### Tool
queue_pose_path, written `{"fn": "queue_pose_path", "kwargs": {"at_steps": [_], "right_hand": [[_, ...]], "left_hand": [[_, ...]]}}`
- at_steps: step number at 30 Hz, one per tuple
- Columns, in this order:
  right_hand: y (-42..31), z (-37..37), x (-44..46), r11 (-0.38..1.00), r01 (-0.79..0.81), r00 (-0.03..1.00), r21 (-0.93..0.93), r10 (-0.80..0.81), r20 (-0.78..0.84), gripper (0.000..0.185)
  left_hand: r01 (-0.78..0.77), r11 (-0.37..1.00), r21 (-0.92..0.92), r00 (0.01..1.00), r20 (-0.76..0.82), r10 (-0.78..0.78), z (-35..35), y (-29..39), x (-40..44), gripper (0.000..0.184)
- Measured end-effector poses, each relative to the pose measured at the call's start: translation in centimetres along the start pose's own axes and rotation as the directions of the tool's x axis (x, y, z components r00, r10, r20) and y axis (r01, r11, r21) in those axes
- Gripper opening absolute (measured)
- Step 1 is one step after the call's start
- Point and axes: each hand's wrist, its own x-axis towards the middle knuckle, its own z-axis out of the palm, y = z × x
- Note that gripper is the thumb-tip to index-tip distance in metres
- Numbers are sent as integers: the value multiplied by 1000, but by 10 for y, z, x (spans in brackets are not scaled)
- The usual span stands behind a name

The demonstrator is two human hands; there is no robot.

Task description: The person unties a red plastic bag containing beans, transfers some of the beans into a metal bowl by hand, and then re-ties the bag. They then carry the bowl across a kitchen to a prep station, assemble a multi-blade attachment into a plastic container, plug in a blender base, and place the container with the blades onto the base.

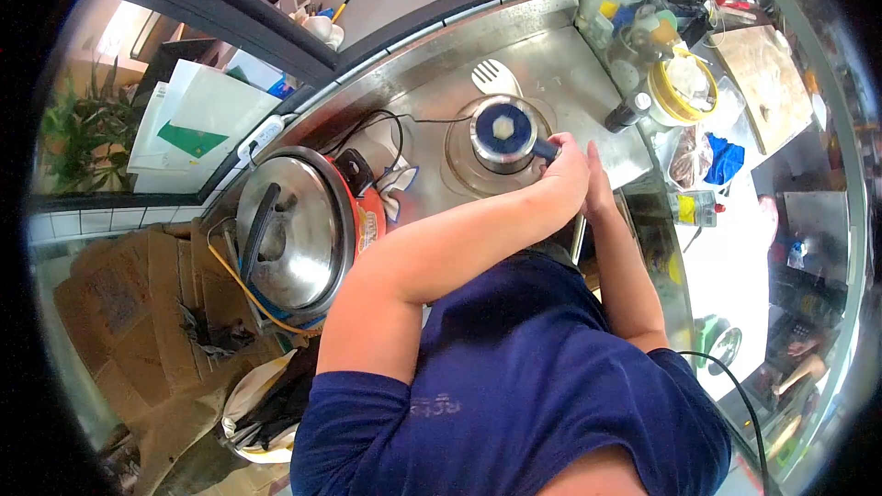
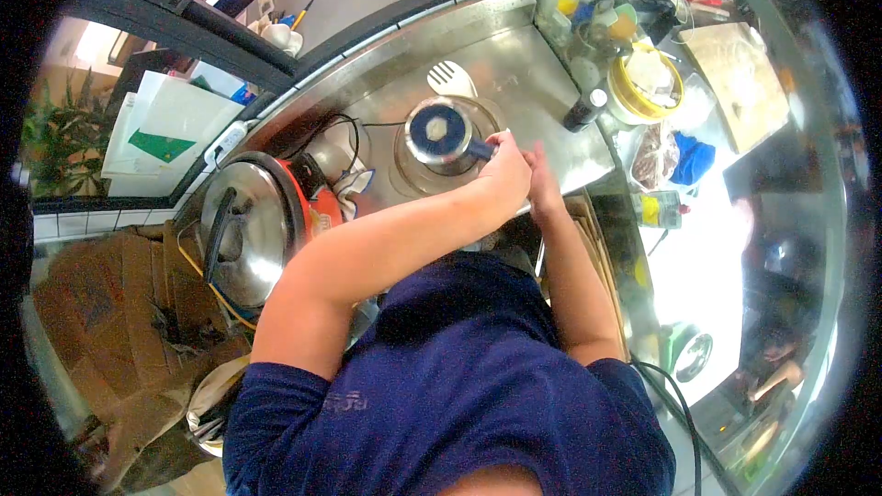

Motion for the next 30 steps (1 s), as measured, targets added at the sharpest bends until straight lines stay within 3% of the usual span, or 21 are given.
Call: {"fn": "queue_pose_path", "kwargs": {"at_steps": [3, 4, 6, 8, 10, 13, 14, 17, 20, 22, 24, 26, 27, 28, 29, 30], "right_hand": [[-27, 12, -6, 955, 245, 929, -168, -281, -239, 63], [-40, 20, -13, 889, 394, 884, -235, -436, -167, 63], [-77, 49, -35, 760, 503, 831, -411, -555, -10, 52], [-109, 84, -55, 499, 581, 760, -643, -615, 209, 52], [-129, 123, -66, 133, 622, 686, -772, -568, 455, 60], [-130, 181, -72, -109, 608, 698, -786, -399, 595, 76], [-126, 193, -68, -230, 627, 655, -744, -361, 664, 79], [-111, 216, -46, -417, 607, 645, -676, -238, 726, 77], [-111, 221, -34, -405, 554, 755, -727, -124, 644, 77], [-114, 218, -33, -378, 544, 791, -750, -67, 608, 78], [-118, 213, -28, -318, 602, 762, -733, -46, 646, 78], [-124, 204, -25, -273, 638, 746, -720, -12, 666, 80], [-125, 200, -20, -283, 674, 713, -683, 5, 701, 80], [-124, 197, -13, -293, 708, 677, -642, 25, 736, 80], [-123, 195, -11, -303, 745, 635, -595, 49, 771, 80], [-121, 197, -12, -312, 731, 653, -607, 60, 755, 79]], "left_hand": [[-44, 999, 17, 995, -93, 46, -5, -14, -28, 32], [-17, 999, 33, 992, -120, 21, -6, -15, -34, 33], [7, 998, 57, 971, -238, 7, 2, -13, -40, 35], [10, 999, 50, 959, -282, 4, 2, -17, -52, 30], [18, 999, 49, 951, -308, -2, 3, -21, -64, 28], [-13, 1000, -9, 944, -329, 9, 8, -23, -62, 26], [-23, 999, -40, 943, -334, 9, 14, -24, -63, 25], [-81, 989, -124, 938, -345, 34, 22, -14, -47, 24], [-219, 939, -266, 893, -442, 83, 35, 7, -41, 22], [-383, 842, -379, 738, -674, 33, 49, 18, -64, 21], [-468, 774, -427, 490, -854, -175, 67, 20, -98, 14], [-427, 662, -617, 440, -781, -444, 102, 26, -113, 19], [-104, 738, -667, 268, -734, -625, 117, 26, -130, 24], [-65, 439, -896, 524, -406, -749, 134, 18, -133, 36], [23, 327, -945, 121, -322, -939, 143, 22, -137, 45], [172, 212, -962, 60, -205, -977, 166, 31, -132, 45]]}}
